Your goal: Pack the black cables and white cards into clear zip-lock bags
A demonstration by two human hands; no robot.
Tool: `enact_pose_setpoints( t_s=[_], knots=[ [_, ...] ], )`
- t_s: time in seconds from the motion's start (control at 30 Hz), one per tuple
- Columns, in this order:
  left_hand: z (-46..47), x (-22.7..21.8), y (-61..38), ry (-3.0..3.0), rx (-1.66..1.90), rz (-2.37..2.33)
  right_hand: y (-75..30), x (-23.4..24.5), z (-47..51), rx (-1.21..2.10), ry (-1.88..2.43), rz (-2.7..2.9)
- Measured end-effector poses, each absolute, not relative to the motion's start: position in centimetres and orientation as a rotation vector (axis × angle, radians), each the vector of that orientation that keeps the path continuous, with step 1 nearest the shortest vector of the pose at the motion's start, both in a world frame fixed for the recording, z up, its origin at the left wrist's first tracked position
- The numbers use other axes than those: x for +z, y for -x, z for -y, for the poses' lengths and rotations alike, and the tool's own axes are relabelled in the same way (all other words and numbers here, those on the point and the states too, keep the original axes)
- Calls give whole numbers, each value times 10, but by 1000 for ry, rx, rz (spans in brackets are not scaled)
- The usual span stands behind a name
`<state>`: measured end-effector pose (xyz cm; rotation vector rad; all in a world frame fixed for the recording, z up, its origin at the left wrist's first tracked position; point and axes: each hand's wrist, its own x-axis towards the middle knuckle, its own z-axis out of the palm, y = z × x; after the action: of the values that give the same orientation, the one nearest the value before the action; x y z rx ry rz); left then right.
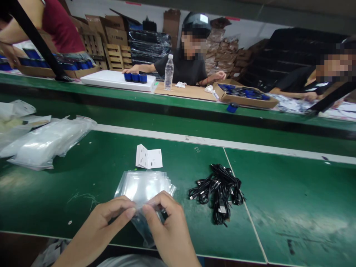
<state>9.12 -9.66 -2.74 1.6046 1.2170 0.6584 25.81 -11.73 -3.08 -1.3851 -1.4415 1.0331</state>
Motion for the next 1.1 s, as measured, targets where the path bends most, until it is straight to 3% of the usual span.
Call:
enact_pose_setpoints(
  t_s=[0.6, 1.1],
  knots=[
    [92, -15, -85, -1700, 601, -1269, -270, -26, 127, 791, 1277, 1496],
    [96, -20, -87, -1656, 636, -1157, -270, -25, 126, 865, 1297, 1589]
  ],
)
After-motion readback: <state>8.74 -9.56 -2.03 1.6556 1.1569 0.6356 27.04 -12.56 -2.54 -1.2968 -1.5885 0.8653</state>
